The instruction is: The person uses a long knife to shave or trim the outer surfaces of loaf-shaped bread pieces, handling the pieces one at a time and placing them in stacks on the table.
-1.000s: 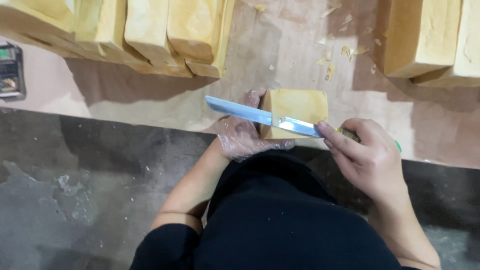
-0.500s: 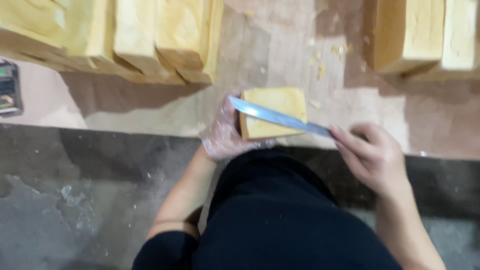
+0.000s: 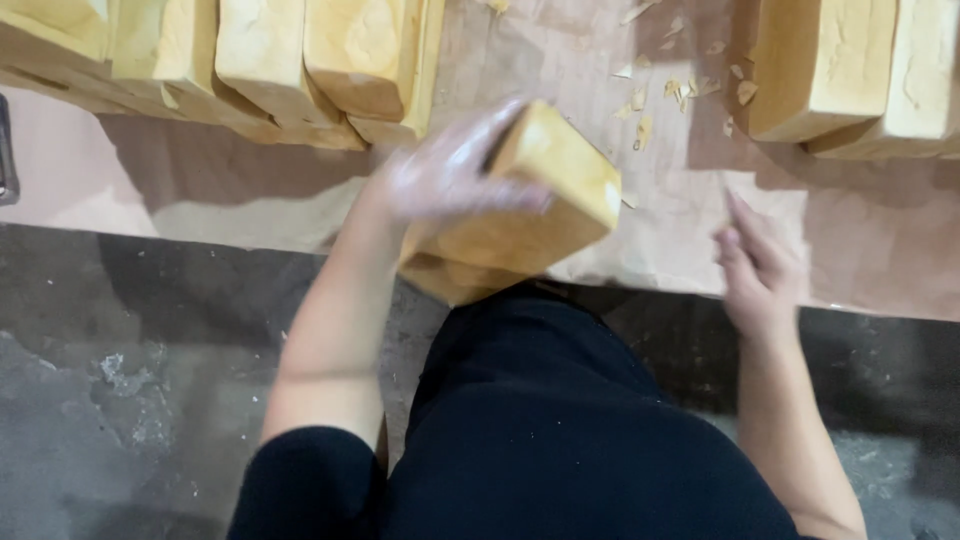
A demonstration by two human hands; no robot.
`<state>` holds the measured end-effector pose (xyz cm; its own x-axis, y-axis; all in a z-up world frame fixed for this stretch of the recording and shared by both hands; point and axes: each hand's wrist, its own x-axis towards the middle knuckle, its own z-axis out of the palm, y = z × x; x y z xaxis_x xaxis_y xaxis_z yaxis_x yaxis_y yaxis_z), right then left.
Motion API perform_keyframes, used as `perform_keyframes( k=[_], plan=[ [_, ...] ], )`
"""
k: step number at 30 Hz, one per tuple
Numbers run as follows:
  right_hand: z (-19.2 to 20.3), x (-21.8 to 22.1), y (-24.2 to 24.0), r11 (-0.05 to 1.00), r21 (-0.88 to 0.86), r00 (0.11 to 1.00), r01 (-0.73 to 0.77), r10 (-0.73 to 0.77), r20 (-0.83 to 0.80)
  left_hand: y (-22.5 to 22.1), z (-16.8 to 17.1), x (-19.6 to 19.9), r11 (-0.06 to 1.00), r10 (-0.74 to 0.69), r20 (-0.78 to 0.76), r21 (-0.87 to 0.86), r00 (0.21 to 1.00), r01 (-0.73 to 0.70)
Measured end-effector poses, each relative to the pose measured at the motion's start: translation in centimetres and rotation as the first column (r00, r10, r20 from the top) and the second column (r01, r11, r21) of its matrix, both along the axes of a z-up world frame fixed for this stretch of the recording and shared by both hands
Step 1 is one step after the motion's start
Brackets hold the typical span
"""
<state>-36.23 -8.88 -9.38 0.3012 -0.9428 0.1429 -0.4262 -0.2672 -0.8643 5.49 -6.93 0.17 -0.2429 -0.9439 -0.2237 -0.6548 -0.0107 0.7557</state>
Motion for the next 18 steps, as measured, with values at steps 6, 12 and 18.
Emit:
perform_keyframes(
  k=[6,12,18],
  plan=[
    [-7.8,7.6,-3.9,0.775,0.607,0.958,-0.174,-0.009,0.287,0.1,-6.4,-4.0,0.991,-0.006,0.377,-0.12,0.926,0.056],
    [-5.8,6.6,-5.5,0.994,0.111,0.997,-0.005,0.014,-0.079,9.7,-6.4,-3.4,0.977,0.167,0.643,-0.211,0.747,-0.037],
    [2.0,10.5,-4.1,0.944,-0.097,0.848,-0.314,0.233,-0.477,14.2,-9.3,-0.3,0.799,0.588,0.31,-0.368,0.747,-0.476]
  ],
)
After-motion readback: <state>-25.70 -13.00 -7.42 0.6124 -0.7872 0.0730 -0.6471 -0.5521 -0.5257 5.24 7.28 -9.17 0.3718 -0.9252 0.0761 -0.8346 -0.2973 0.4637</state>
